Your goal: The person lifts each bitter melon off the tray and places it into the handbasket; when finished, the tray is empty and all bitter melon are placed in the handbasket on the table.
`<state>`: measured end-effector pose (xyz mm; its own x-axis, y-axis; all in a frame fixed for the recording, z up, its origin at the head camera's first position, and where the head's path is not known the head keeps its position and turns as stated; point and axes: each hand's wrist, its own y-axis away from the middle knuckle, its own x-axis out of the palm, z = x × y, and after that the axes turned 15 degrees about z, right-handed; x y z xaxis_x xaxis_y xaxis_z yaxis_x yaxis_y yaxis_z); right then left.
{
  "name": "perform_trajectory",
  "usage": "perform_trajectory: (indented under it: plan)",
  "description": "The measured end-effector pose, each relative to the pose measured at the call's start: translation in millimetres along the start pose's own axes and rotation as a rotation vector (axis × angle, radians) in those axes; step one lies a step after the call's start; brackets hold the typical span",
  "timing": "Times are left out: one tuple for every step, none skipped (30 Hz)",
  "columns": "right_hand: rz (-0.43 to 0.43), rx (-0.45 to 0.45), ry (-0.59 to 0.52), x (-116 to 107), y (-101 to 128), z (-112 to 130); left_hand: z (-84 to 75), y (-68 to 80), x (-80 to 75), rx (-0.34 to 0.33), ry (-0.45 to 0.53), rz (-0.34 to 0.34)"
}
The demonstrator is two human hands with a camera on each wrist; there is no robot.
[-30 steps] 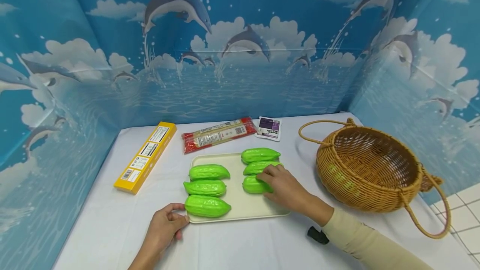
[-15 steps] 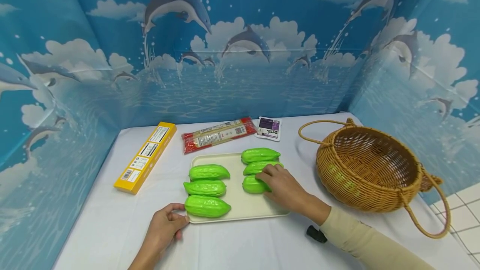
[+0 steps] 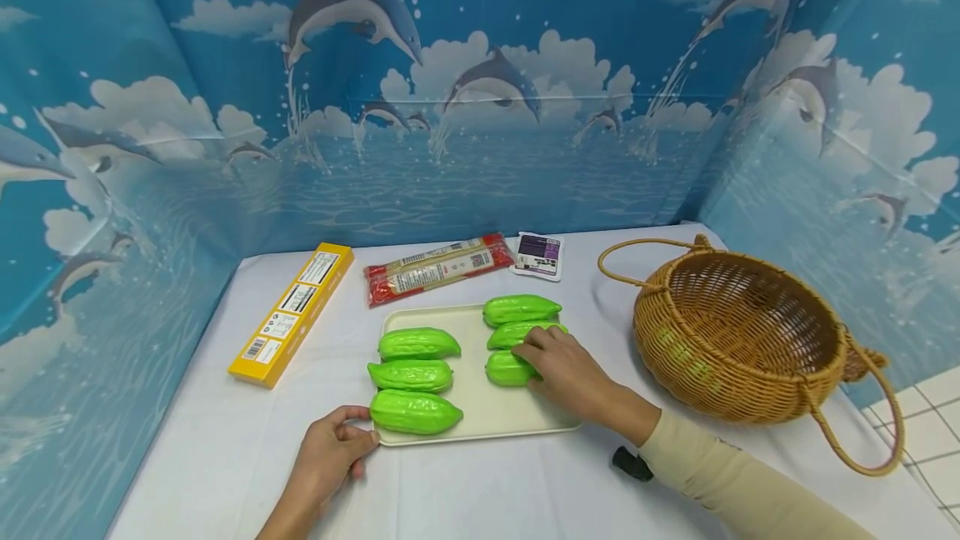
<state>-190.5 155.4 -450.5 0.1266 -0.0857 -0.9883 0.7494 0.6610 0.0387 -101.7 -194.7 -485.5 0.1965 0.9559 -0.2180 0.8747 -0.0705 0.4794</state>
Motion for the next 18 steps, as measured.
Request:
perform_trajectory:
  plan:
    - [0.002,0.000,0.001,-0.1,-0.2,-0.2,0.0,0.0,0.0,-0.001,0.000,0.000]
    - [0.002,0.000,0.000,-0.2,-0.4,-0.3,0.0,0.1,0.0,-0.002,-0.001,-0.001]
    - [0.003,-0.001,0.001,-0.4,-0.5,-0.3,0.0,0.1,0.0,-0.002,0.002,-0.002]
    - [0.002,-0.002,0.003,-0.4,-0.6,-0.3,-0.1,0.1,0.1,-0.003,0.004,-0.002]
    - [0.001,-0.004,0.006,-0.4,-0.7,-0.3,0.0,0.1,0.1,-0.004,0.005,-0.003]
    - [0.000,-0.006,0.010,-0.4,-0.9,-0.4,0.1,0.1,0.2,-0.003,0.005,-0.003]
    - [-0.003,-0.008,0.014,-0.4,-1.0,-0.4,0.3,0.2,0.2,-0.003,0.006,-0.003]
    - [-0.007,-0.012,0.016,-0.5,-1.0,-0.5,0.3,0.3,0.3,-0.003,0.006,-0.003]
    - [-0.011,-0.014,0.016,-0.5,-1.1,-0.4,0.4,0.2,0.5,-0.005,0.008,-0.004]
    - [-0.015,-0.017,0.018,-0.4,-1.0,-0.4,0.5,0.3,0.5,-0.006,0.006,-0.004]
    - [-0.017,-0.018,0.020,0.0,-1.1,-0.7,0.6,0.3,0.5,-0.006,0.005,-0.004]
    - [-0.018,-0.017,0.020,0.3,-1.1,-0.9,0.6,0.3,0.6,-0.006,0.004,-0.004]
    - [-0.019,-0.017,0.020,0.5,-1.0,-1.0,0.6,0.5,0.5,-0.008,0.004,-0.004]
    - [-0.019,-0.016,0.020,0.6,-0.9,-1.0,0.5,0.5,0.6,-0.008,0.003,-0.004]
    - [-0.017,-0.014,0.021,0.8,-0.7,-1.1,0.5,0.4,0.7,-0.008,0.003,-0.004]
    - [-0.017,-0.014,0.022,0.9,-0.6,-1.1,0.5,0.5,0.7,-0.007,0.003,-0.003]
    - [-0.014,-0.012,0.023,0.9,-0.6,-1.2,0.5,0.5,0.8,-0.007,0.002,-0.003]
    - [-0.013,-0.011,0.021,0.4,-0.5,-0.8,0.4,0.5,0.9,-0.007,0.002,-0.003]
